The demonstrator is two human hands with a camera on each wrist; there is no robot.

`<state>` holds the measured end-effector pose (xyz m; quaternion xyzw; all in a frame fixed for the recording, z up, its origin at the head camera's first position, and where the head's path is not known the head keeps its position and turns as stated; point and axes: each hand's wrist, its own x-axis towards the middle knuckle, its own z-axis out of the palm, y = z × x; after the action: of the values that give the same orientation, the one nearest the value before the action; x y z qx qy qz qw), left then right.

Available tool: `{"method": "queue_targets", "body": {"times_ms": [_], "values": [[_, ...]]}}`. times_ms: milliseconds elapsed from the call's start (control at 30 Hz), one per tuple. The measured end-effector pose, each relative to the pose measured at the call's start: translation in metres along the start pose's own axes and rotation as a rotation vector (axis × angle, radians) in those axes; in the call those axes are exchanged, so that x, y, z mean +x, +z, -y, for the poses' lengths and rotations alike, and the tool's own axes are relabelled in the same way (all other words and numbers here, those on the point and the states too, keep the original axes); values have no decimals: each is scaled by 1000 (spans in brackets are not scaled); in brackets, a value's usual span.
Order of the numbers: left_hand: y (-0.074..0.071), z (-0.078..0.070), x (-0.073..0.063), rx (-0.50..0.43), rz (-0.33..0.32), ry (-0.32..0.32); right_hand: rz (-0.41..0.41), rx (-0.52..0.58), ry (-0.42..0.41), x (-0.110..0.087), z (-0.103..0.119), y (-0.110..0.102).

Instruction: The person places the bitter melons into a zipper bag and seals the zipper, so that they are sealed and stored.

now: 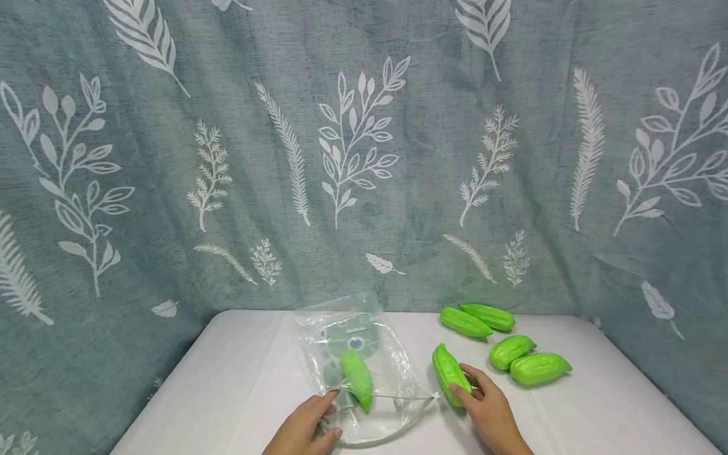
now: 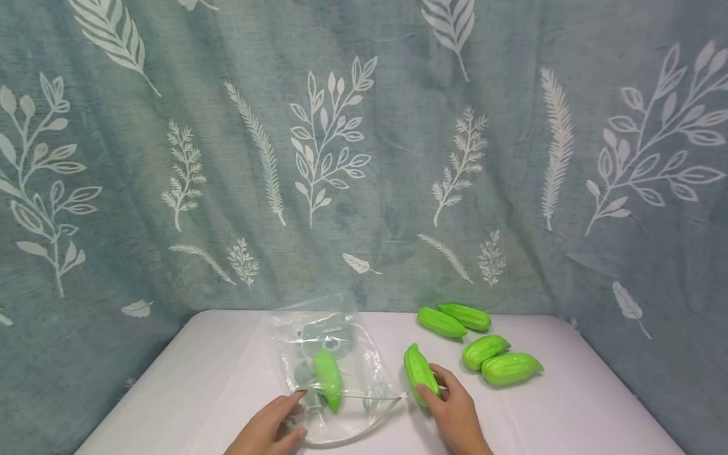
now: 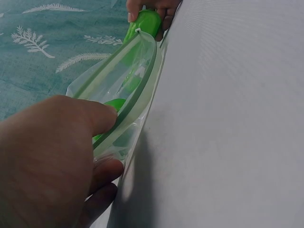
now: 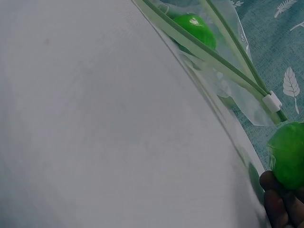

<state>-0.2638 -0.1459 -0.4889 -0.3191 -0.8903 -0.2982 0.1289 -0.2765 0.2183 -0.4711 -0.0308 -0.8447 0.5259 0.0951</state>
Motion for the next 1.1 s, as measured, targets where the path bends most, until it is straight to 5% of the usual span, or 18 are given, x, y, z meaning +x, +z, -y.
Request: {"method": "queue_targets", "body": {"times_ms": [400,700,1100], "values": [[2,-2,7,-40,55,-74,-10,11,1,3,-5,-4],[2,3,0,25,17,-43,16,33,37,4,-7,4],[-3,3,4,-7,67,-60,8,33,65,6,-2,5]]}}
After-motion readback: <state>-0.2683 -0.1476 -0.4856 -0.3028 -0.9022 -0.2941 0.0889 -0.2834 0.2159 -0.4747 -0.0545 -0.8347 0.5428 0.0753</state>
